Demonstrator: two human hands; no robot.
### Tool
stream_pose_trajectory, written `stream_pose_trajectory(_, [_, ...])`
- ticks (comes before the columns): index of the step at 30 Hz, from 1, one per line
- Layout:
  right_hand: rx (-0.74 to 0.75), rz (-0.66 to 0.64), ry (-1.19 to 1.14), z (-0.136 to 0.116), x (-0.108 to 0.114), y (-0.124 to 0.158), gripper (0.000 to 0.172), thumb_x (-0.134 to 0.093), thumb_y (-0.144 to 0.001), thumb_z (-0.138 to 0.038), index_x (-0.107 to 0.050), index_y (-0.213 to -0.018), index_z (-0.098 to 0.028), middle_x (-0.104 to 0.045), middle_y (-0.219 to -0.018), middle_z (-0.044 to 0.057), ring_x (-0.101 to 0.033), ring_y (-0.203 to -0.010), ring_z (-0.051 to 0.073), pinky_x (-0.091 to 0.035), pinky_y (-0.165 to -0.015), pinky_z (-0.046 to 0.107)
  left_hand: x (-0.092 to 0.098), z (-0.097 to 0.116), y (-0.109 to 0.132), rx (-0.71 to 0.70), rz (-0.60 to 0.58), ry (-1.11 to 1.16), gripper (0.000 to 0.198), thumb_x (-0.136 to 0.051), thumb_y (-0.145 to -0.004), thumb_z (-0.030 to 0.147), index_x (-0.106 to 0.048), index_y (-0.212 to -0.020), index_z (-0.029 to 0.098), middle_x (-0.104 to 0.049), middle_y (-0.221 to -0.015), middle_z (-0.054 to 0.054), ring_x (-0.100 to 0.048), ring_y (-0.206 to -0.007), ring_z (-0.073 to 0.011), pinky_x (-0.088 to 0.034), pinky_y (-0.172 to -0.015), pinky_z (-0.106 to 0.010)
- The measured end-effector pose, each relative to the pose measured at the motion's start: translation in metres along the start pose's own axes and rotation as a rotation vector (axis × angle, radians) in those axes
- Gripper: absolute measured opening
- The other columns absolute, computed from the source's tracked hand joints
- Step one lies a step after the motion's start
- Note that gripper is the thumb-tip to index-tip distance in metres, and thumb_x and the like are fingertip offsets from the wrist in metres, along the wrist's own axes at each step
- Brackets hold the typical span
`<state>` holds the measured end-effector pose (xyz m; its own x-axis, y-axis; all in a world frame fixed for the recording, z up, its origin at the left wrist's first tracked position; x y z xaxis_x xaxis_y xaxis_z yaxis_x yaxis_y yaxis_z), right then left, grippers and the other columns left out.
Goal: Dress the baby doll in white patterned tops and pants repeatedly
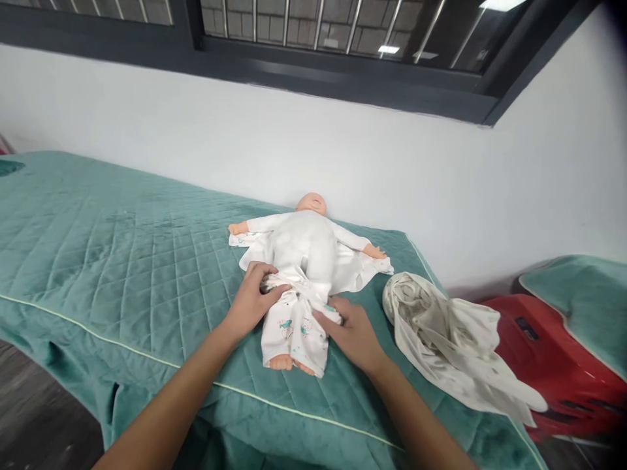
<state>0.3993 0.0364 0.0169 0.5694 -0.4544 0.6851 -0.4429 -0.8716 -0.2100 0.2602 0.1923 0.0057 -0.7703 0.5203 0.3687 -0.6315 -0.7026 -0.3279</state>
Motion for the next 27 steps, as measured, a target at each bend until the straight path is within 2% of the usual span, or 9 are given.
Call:
stream_pose_trajectory(5, [-0.079,-0.001,-0.082,0.000,-0.004,0.014,0.029,-0.058,-0.088,-0.050,-0.059,-0.090,-0.021,-0.064,-0.083,-0.001,-0.057,-0.075,0.017,-0.042,-0.070,0.029,0.004,0.012,0.006,-0.067,-0.015,0.017,0.022,-0.062,-0.086,0.041,-0.057,-0.085,0.020,-0.053,-0.101,-0.004,-0.053,-0.092,-0.0172,-0.042,-0.079,-0.029])
stream_pose_trajectory(9, [-0.062,0.072,-0.076,0.001,0.002,-0.004,0.029,-0.060,-0.086,-0.049,-0.059,-0.096,-0.021,-0.066,-0.090,0.000,-0.058,-0.083,0.019,-0.043,-0.076,0.030,0.005,0.007,0.035,0.035,-0.109,0.019,0.030,-0.055,-0.091,0.047,-0.053,-0.077,0.020,-0.053,-0.080,0.000,-0.049,-0.076,-0.0157,-0.040,-0.072,-0.029])
stream_pose_trajectory(11, [-0.039,0.092,-0.060,-0.001,0.003,-0.010,0.028,-0.062,-0.085,-0.047,-0.060,-0.096,-0.021,-0.066,-0.092,0.001,-0.058,-0.084,0.019,-0.043,-0.078,0.031,0.006,0.000,0.049,0.092,-0.142,0.020,0.030,-0.055,-0.090,0.049,-0.053,-0.081,0.020,-0.052,-0.079,0.001,-0.049,-0.075,-0.0157,-0.041,-0.072,-0.029])
stream_pose_trajectory(13, [-0.033,0.083,-0.063,-0.003,0.002,-0.008,0.028,-0.062,-0.085,-0.046,-0.061,-0.096,-0.021,-0.066,-0.092,0.001,-0.058,-0.085,0.020,-0.043,-0.079,0.031,0.006,-0.002,0.057,0.105,-0.159,0.053,0.030,-0.060,-0.087,0.048,-0.055,-0.098,0.021,-0.055,-0.093,-0.001,-0.052,-0.086,-0.0171,-0.044,-0.076,-0.029])
stream_pose_trajectory(16, [-0.037,0.015,-0.110,-0.011,-0.002,0.009,0.028,-0.060,-0.087,-0.046,-0.063,-0.098,-0.021,-0.067,-0.093,0.001,-0.059,-0.086,0.020,-0.044,-0.080,0.031,0.007,-0.001,0.053,0.086,-0.142,0.097,0.058,-0.071,-0.078,0.044,-0.047,-0.127,0.024,-0.046,-0.128,-0.007,-0.052,-0.110,-0.0206,-0.047,-0.088,-0.031])
stream_pose_trajectory(19, [-0.051,-0.106,-0.169,-0.024,-0.009,0.034,0.030,-0.061,-0.088,-0.045,-0.065,-0.104,-0.021,-0.068,-0.100,0.002,-0.061,-0.092,0.021,-0.045,-0.083,0.032,0.004,0.003,0.041,0.063,-0.159,0.088,0.060,-0.072,-0.076,0.041,-0.049,-0.128,0.023,-0.046,-0.132,-0.008,-0.052,-0.112,-0.0211,-0.046,-0.095,-0.034])
stream_pose_trajectory(21, [-0.048,-0.171,-0.188,-0.034,-0.013,0.049,0.036,-0.066,-0.085,-0.046,-0.064,-0.112,-0.022,-0.067,-0.110,0.003,-0.061,-0.100,0.022,-0.045,-0.089,0.034,-0.001,0.006,0.037,0.072,-0.217,0.105,0.049,-0.070,-0.078,0.040,-0.053,-0.119,0.019,-0.055,-0.118,-0.007,-0.055,-0.102,-0.0202,-0.047,-0.091,-0.034])
stream_pose_trajectory(24, [-0.024,-0.209,-0.111,-0.044,-0.015,0.061,0.070,-0.082,-0.066,-0.050,-0.057,-0.125,-0.023,-0.062,-0.118,0.006,-0.056,-0.111,0.027,-0.044,-0.094,0.039,-0.002,0.013,0.041,0.113,-0.308,0.123,0.037,-0.066,-0.082,0.043,-0.056,-0.107,0.017,-0.061,-0.098,-0.003,-0.057,-0.090,-0.0194,-0.048,-0.082,-0.033])
stream_pose_trajectory(27, [-0.007,-0.204,0.045,-0.047,-0.016,0.062,0.082,-0.088,-0.056,-0.049,-0.055,-0.125,-0.020,-0.061,-0.110,0.008,-0.055,-0.107,0.030,-0.045,-0.090,0.040,-0.004,0.024,0.062,0.129,-0.455,0.145,0.047,-0.067,-0.081,0.046,-0.053,-0.116,0.018,-0.061,-0.105,-0.005,-0.059,-0.095,-0.0215,-0.049,-0.084,-0.034])
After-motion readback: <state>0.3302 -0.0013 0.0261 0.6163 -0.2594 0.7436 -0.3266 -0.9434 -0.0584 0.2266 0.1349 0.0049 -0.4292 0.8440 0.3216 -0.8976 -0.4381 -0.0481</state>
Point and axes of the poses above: each hand's wrist, its own y-axis away from the middle knuckle, its own x-axis out of the back of the hand, z = x × y, the point moved 10 cm from there along -y, towards the middle knuckle
